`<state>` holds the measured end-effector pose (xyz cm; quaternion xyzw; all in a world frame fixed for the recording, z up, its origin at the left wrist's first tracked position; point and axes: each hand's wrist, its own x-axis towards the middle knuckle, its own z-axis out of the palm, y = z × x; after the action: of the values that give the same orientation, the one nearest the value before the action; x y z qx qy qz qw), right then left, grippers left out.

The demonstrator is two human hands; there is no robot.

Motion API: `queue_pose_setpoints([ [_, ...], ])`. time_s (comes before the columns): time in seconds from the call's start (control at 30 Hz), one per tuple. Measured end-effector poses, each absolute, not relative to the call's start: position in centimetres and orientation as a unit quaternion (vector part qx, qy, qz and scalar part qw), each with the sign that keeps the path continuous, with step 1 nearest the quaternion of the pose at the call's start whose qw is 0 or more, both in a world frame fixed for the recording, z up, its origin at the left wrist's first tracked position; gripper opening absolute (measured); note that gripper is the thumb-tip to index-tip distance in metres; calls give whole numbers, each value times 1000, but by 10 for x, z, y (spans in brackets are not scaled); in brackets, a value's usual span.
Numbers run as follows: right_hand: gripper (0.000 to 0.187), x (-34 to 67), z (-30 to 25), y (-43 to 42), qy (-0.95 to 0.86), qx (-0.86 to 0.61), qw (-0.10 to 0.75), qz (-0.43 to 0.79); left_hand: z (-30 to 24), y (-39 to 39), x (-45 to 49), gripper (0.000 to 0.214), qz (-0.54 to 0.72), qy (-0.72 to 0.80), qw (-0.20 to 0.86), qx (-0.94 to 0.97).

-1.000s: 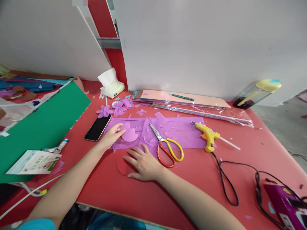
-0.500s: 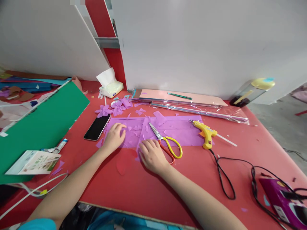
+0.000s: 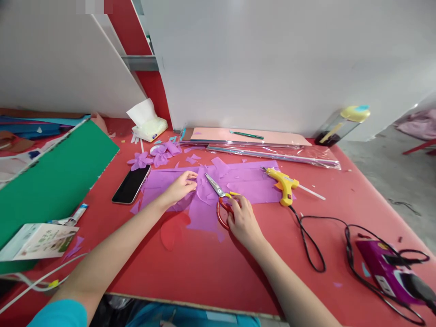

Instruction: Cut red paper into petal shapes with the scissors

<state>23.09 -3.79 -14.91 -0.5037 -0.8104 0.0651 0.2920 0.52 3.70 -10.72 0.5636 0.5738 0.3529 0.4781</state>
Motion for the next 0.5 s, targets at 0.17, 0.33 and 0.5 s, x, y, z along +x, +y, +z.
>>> queue_pose_setpoints([
  [0.17,37,235,-151,-31,-838,-467,276,51,-109,41,12,29,359,582,493,539],
  [0.33,33,234,-148,-31,-831,-485,269,43,-109,36,7,37,330,564,497,571],
  [0.5,31,235,-149,-33,-804,-522,285,5,-106,36,5,43,312,558,489,594],
])
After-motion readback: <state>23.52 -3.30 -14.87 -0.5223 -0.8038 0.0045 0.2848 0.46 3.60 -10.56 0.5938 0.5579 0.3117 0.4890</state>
